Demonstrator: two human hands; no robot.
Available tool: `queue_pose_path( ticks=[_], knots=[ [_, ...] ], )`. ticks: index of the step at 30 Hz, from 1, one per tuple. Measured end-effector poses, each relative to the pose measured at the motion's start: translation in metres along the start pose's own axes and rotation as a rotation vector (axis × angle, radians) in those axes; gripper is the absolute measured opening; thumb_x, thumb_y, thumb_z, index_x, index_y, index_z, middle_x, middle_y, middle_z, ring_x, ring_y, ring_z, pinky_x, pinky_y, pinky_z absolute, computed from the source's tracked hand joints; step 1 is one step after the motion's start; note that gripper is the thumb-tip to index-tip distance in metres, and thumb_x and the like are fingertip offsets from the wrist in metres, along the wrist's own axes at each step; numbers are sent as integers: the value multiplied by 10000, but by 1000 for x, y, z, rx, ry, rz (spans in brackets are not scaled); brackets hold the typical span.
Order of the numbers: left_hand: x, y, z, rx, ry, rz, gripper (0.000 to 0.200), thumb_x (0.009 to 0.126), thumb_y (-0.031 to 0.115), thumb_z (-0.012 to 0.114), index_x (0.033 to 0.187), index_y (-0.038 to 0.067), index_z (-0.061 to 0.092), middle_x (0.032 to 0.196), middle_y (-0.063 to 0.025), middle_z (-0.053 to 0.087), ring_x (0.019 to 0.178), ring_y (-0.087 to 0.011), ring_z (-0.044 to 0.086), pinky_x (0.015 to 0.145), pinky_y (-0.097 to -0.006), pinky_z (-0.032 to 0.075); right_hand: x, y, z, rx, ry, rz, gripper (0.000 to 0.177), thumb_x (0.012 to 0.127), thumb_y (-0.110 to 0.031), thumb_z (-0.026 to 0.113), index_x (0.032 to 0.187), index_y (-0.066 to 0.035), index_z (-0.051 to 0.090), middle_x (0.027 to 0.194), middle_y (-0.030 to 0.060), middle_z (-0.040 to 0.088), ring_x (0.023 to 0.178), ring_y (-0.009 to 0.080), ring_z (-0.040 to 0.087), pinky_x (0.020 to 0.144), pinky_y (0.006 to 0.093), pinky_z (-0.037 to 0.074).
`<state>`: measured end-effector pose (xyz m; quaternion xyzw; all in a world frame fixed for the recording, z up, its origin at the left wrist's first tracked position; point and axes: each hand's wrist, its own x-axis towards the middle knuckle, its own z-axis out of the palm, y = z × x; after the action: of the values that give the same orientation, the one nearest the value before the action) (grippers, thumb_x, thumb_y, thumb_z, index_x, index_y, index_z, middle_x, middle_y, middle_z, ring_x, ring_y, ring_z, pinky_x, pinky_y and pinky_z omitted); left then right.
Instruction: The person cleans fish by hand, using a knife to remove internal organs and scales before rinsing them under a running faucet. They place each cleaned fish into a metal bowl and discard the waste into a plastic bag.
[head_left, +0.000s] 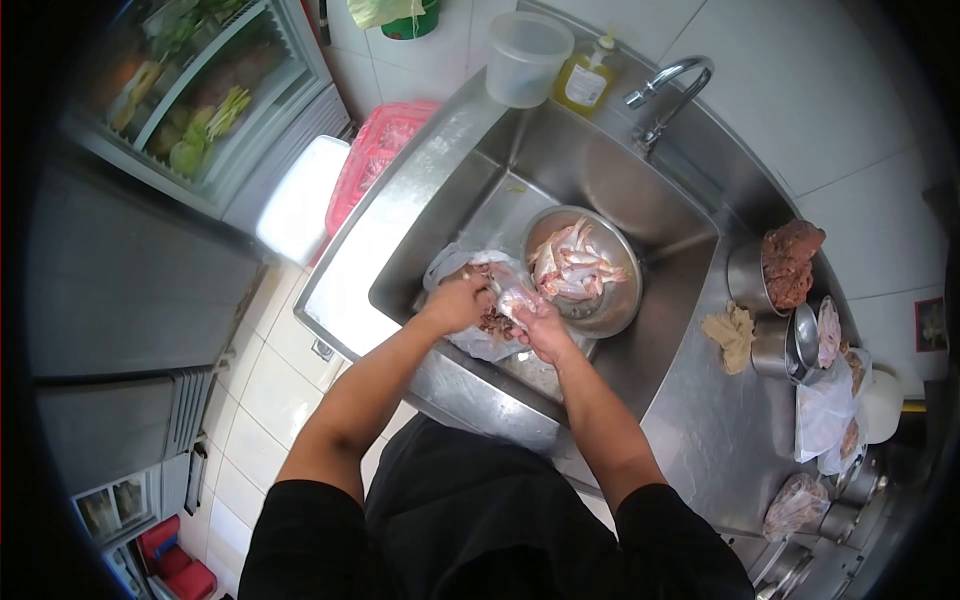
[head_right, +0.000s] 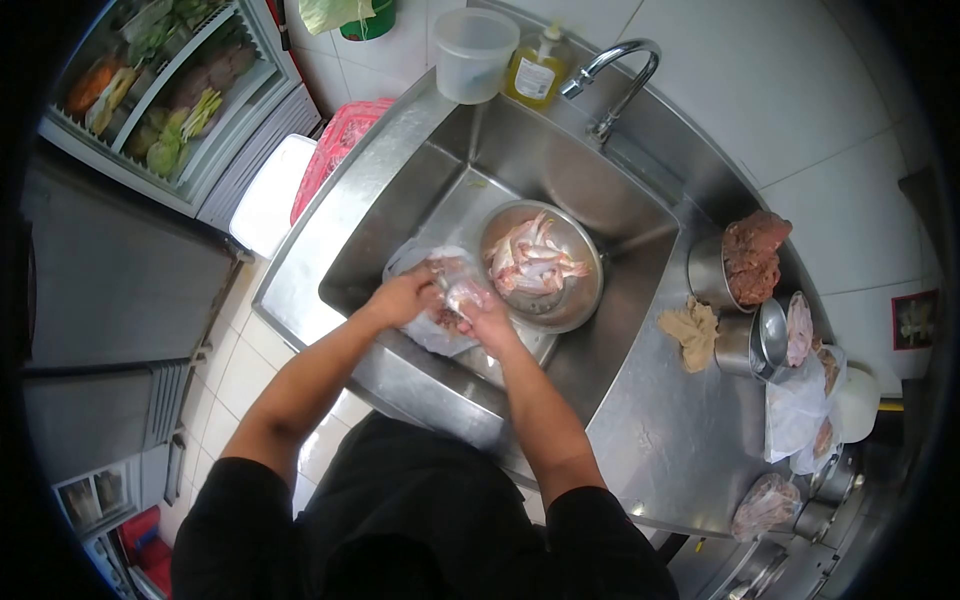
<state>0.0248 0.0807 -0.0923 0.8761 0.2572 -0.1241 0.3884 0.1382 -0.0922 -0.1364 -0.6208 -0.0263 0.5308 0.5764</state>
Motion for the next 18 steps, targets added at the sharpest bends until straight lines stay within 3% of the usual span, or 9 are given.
queue_pose_path(
  ticks=[1,4,7,8,12,15,18],
  knots=[
    [6,-2,-1,-35,71,-53,339,942,369,531,1214,178,596,1065,-191,676,996,-398,642,882,-489,494,2,-2,0,7,-3,4,369,944,-87,563,1300,-86,467,950,34,598,598,88,518,451,212,384],
    [-8,6,6,146,-97,101,371,936,369,566,1247,170,604,1094,-178,663,1034,-373,624,885,-452,490,6,0,-5,0,-29,12,378,916,-52,573,1283,-62,481,949,42,596,611,91,529,462,215,391],
    [-6,7,-4,126,-24,88,369,940,374,565,1264,199,591,1132,-166,652,1045,-365,616,885,-446,492,9,2,-10,-44,-84,-5,406,883,-10,575,1277,-44,484,941,46,593,620,94,539,466,217,394],
    [-4,9,-9,138,-47,-45,360,942,372,567,1278,244,583,1164,-143,643,1083,-353,602,894,-482,478,10,1,-11,-40,-95,-10,423,873,4,574,1283,-41,480,936,47,593,623,96,542,466,217,394],
    [-11,12,1,285,-113,118,375,945,383,566,1312,309,548,1184,-116,626,1140,-340,580,905,-554,435,7,2,-14,-97,-95,-35,486,862,32,569,1330,-44,458,923,48,591,633,97,549,472,218,398],
    [-9,15,-8,332,-117,38,368,946,385,566,1305,307,551,1209,-124,617,1148,-343,575,904,-556,435,6,5,-11,-86,-61,-90,486,838,30,549,1312,-21,458,791,55,587,591,111,542,471,233,401],
    [-12,13,3,262,-192,84,371,950,361,564,1307,259,553,1220,-147,624,1143,-355,581,928,-516,443,4,7,-11,-124,-42,-108,480,865,-17,576,1328,-22,447,837,65,603,604,114,552,478,235,411]
  ],
)
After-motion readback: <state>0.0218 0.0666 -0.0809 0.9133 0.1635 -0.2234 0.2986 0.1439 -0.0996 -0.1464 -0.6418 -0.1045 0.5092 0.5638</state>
